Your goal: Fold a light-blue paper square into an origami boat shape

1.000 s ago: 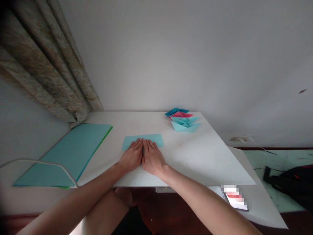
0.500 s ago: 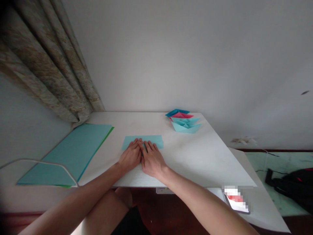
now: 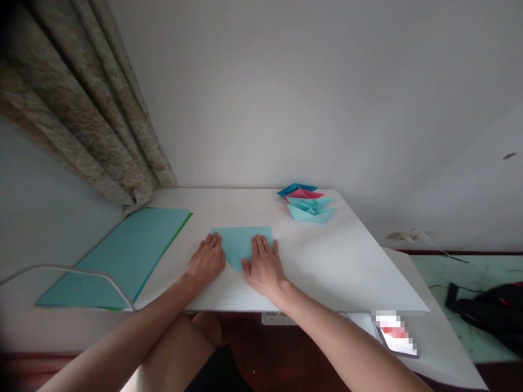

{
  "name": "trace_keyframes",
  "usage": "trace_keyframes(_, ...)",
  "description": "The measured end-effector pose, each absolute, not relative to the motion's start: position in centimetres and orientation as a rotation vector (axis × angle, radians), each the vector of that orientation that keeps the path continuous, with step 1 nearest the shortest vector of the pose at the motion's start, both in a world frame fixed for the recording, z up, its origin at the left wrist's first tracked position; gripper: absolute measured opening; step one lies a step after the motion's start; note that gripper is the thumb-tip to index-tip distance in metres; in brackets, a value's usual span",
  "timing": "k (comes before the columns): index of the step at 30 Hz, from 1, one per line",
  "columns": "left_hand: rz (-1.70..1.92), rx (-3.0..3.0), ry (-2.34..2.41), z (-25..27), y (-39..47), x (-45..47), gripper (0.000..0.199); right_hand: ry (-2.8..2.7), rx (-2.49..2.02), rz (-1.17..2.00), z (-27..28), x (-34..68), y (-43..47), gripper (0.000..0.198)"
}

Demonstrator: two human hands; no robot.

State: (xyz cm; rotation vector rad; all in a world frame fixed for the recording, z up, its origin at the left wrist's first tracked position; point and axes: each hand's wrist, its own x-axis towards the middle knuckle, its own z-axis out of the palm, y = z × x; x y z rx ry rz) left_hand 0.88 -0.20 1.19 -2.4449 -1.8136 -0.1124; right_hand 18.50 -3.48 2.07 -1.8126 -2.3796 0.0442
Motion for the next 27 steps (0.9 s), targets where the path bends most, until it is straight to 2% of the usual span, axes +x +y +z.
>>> trace_keyframes(11,-0.034,-2.363,-1.884,1.1,-0.5,-1.0,0.048,-2.227,-1.973,-0.009,1.6,20.9,-3.8,0.065)
trace_keyframes(17,-0.111,-2.25,-1.915,0.7,-1.1,-1.2,0.048,-2.155,-2.002,-0.046,1.3,21.5,-4.4,0.068)
trace_keyframes(19,-0.25,-2.185,-1.894,0.5,-1.2,-1.1,0.049,-2.126,-1.96,-0.12,1.4,21.4,-4.6,0.065)
trace_keyframes(22,-0.499,-2.357,-1.608,-0.1,-0.7,-0.7,0.048,-2.22,-1.724,-0.197,1.7,20.6,-4.6,0.057)
trace_keyframes(25,-0.578,-2.67,-1.312,-0.4,0.1,0.1,0.045,-2.319,-1.517,-0.09,1.9,19.3,-3.8,0.047)
trace_keyframes(27,-0.561,-2.736,-1.298,-0.1,0.2,0.8,0.041,-2.299,-1.514,-0.02,1.9,18.6,-3.0,0.037)
